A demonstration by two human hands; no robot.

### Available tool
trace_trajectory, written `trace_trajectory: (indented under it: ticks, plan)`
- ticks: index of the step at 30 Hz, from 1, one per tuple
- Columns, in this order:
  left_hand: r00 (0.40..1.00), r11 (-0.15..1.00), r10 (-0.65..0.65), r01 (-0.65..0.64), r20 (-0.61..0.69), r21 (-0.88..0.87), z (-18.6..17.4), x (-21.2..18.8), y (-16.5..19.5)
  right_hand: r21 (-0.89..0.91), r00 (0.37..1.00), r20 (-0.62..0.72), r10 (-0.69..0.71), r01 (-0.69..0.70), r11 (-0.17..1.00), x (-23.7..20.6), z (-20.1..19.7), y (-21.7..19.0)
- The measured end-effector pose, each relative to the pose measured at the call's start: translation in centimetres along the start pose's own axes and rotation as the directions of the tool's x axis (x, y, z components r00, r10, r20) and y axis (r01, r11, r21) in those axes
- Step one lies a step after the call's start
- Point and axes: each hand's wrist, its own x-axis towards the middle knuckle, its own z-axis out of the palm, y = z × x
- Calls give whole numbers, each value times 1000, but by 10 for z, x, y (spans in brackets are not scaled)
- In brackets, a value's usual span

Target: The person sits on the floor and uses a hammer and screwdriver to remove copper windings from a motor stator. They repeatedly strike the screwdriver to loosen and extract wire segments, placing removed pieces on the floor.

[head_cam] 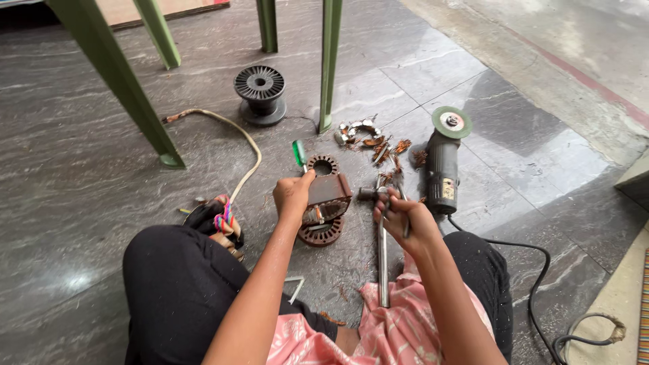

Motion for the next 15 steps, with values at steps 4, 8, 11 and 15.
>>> trace_trajectory:
  ticks: [4,8,11,15]
  plan:
    - [997,996,-73,72,23,58,-6,1,4,-78,993,29,116,-114,990,25,-7,-3]
    - [1000,1000,-7,7,-1,5,-2,5,3,-85,994,-59,92,-96,992,7,5,8]
    - [1000,1000,16,-16,-14,25,1,6,0,-299,992,-118,40,-74,951,-32,29,22]
    - [999,1000,18,-17,-30,25,-12,-4,-8,-392,992,-7,128,-121,912,-108,57,77]
